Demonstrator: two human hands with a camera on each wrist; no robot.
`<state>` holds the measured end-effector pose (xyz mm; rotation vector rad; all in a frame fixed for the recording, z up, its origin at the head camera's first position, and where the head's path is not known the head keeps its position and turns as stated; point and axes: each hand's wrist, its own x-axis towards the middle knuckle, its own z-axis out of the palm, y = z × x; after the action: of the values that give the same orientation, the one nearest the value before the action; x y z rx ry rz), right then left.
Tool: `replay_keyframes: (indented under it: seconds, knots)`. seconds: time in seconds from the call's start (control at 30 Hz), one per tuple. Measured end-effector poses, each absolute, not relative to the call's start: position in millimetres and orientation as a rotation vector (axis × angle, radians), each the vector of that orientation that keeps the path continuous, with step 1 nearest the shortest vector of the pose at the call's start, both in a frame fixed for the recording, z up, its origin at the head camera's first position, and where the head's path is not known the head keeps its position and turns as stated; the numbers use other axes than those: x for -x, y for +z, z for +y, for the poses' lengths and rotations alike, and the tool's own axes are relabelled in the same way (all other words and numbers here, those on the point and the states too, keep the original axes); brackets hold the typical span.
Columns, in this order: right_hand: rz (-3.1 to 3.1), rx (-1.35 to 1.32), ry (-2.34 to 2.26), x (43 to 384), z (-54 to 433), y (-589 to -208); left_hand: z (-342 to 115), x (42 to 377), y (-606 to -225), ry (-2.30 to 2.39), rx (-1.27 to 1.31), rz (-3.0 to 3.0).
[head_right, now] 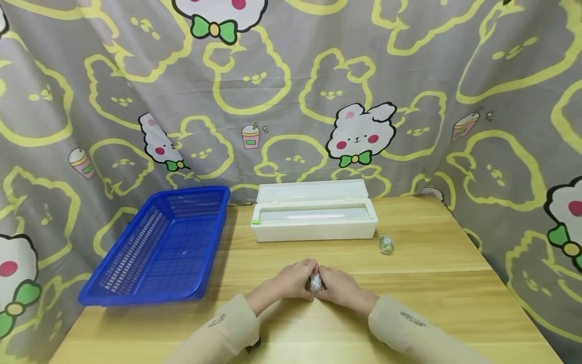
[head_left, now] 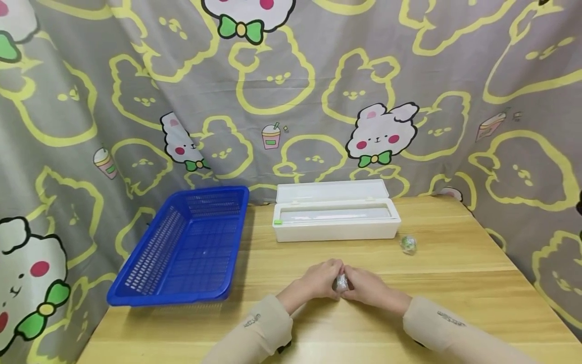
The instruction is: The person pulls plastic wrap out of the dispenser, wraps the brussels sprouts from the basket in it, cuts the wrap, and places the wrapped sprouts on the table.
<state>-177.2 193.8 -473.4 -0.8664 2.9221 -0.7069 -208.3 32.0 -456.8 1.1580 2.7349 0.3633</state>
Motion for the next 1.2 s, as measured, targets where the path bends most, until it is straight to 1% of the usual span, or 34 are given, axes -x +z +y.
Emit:
replay_keyframes:
  seconds: [0.3,0.47,0.57,0.73,0.83,1.03,1.2]
  knots:
    - [2.964,0.733,-0.664,182.1,183.2,-473.9,32.2,210.3,-457.6,0.227,-1.153,2.787]
    - [2.934,0.693,-0.706,185.0,179.5,-470.8,27.5,212.8,-455.3,0.268,-1.151,2.796]
    - [2.841,0.708,-0.798,184.1,184.4,-469.6,25.2,213.4,-455.5,0.372,-1.167,2.732]
    - [2.470,0.755,-1.145,181.0,198.7,-468.4,21.8,216.4,-456.5,0.607,-1.184,2.543]
    - [2.260,0.697,-1.281,182.0,203.6,-467.7,18.2,219.4,-455.9,0.723,-1.191,2.454]
    - [2.215,0.487,-1.357,185.6,203.0,-467.7,12.4,220.7,-456.3,0.940,-1.084,2.331]
    - [2.277,0.480,-1.393,188.3,200.2,-468.5,7.2,219.4,-457.3,1.163,-0.837,2.329]
